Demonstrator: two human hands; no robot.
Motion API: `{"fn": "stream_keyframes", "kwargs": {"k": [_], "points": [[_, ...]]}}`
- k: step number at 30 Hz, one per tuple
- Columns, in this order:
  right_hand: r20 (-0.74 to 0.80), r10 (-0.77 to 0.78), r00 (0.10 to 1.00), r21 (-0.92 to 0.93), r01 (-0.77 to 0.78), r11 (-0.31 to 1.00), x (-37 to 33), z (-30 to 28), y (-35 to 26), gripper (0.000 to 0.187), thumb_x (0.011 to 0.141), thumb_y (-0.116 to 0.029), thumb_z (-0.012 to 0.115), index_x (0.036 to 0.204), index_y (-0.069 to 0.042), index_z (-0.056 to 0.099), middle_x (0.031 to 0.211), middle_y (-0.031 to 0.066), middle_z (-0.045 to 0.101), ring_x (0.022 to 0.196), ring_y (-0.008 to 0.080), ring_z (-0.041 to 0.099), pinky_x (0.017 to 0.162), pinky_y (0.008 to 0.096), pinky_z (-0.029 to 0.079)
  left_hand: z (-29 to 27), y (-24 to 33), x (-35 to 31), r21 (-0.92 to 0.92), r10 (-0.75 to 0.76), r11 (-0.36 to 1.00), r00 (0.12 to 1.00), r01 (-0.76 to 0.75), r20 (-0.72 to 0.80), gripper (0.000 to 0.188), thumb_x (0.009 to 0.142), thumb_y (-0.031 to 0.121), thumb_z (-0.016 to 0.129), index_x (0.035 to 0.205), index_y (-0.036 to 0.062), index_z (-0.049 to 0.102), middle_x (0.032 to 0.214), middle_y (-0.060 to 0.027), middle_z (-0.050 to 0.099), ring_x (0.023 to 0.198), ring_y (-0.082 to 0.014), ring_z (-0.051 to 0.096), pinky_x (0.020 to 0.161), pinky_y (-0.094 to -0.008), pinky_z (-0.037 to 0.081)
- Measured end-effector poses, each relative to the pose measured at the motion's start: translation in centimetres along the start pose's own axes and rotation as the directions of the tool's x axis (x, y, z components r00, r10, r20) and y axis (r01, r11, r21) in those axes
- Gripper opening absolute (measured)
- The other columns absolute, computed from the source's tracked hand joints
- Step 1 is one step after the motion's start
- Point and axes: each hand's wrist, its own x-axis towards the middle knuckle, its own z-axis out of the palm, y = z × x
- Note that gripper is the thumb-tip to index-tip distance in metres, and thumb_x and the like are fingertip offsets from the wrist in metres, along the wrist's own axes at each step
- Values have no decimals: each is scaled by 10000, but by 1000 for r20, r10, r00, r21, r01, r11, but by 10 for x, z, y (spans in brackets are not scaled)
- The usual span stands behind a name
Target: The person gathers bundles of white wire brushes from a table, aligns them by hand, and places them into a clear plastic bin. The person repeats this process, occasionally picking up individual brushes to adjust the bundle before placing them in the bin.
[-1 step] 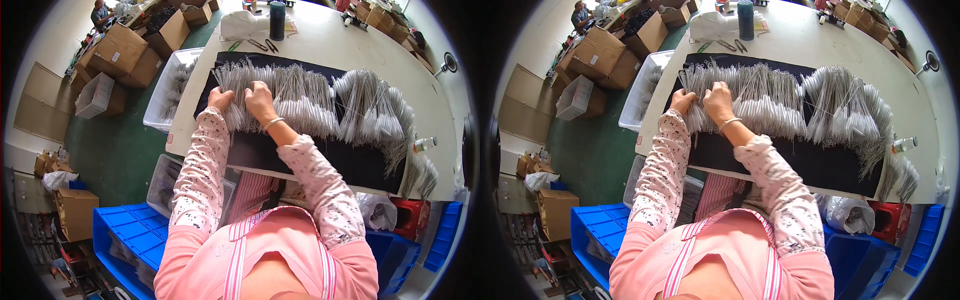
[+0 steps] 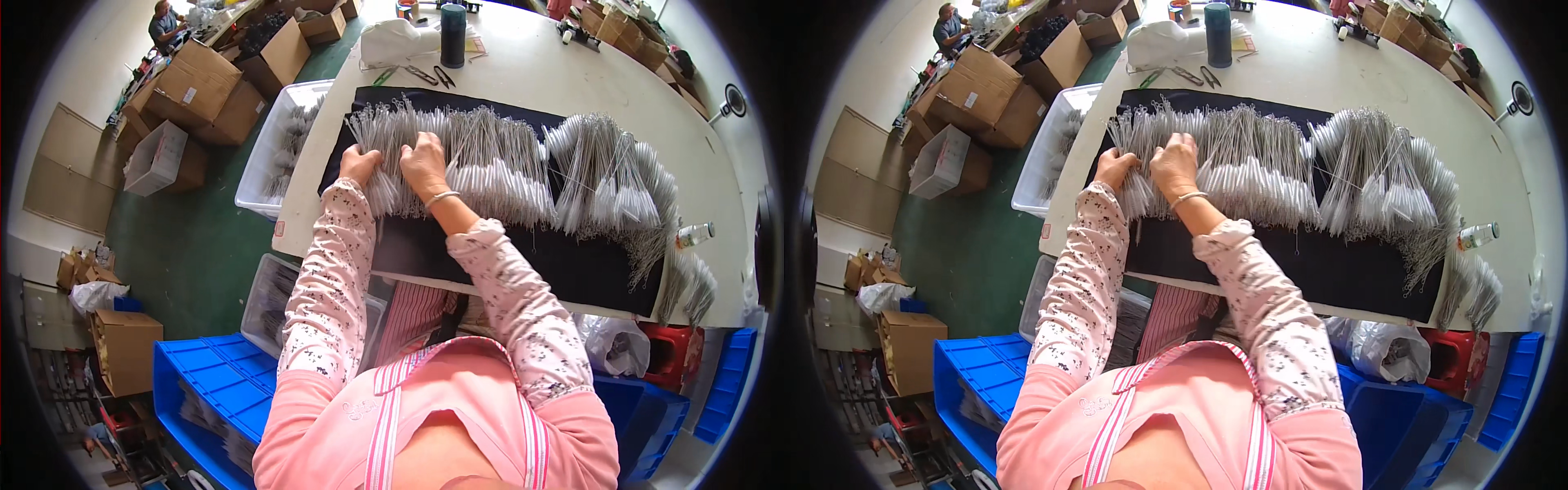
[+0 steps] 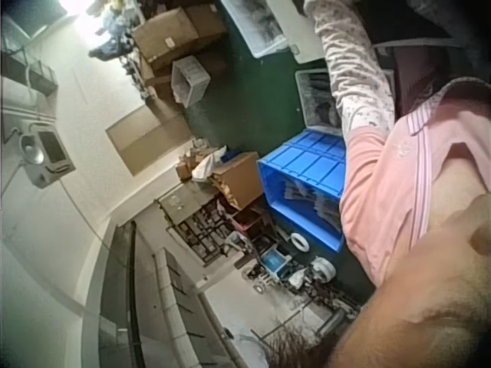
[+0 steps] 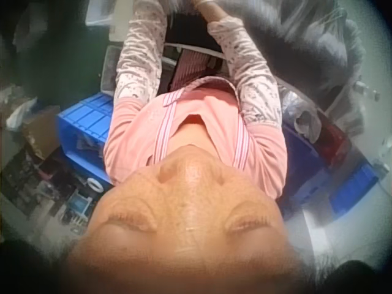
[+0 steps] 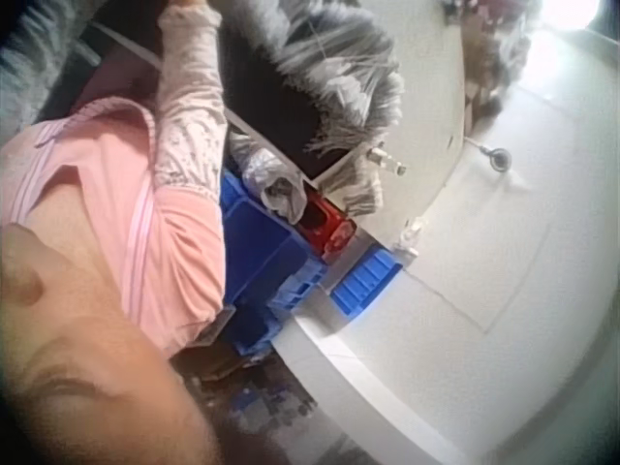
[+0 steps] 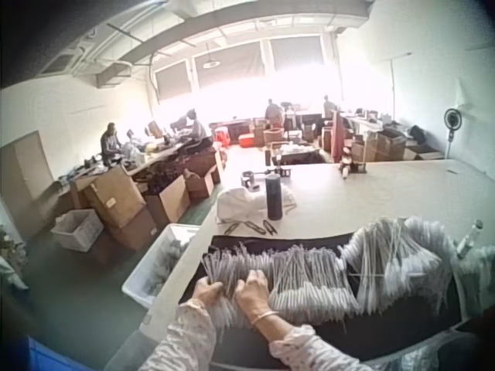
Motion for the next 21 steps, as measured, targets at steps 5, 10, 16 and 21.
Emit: {"fn": "stream_keyframes", "kwargs": {"k": [5, 10, 16, 21], "points": [[-24, 64, 998, -124, -66, 990, -15, 31, -10, 486, 766, -200, 678, 1126, 56, 476, 1046, 218, 591, 1018, 369, 554, 937, 420, 410, -9, -1, -7, -252, -17, 968, 1000, 17, 3, 348, 654, 67, 632, 972, -65, 580, 874, -133, 639, 760, -209, 611, 688, -314, 491], [87, 136, 987, -171, -120, 978, -24, 40, -14, 403, 768, -255, 675, 1035, 21, 554, 979, 180, 616, 983, 341, 571, 906, 404, 429, -16, 0, -10, -337, -72, 937, 995, 93, 74, 381, 698, 96, 606, 1037, -56, 525, 884, -123, 617, 766, -202, 592, 675, -316, 483], [17, -75, 997, -299, 77, 951, -39, 35, -19, 194, 764, -169, 592, 895, -30, 625, 931, 118, 603, 914, 288, 556, 786, 414, 433, -7, 46, -44, -314, -88, 943, 992, 111, 86, 616, 723, 297, 754, 1152, -36, 463, 1061, -127, 573, 956, -197, 566, 829, -320, 454], [149, -19, 989, -150, 42, 988, -43, 38, -20, 281, 816, -211, 558, 1003, -6, 604, 1002, 164, 579, 972, 344, 537, 823, 458, 427, -5, 47, -43, -237, -119, 962, 990, 133, 73, 850, 622, 216, 864, 1243, -100, 378, 1173, -167, 542, 1055, -247, 545, 902, -324, 439]]}}
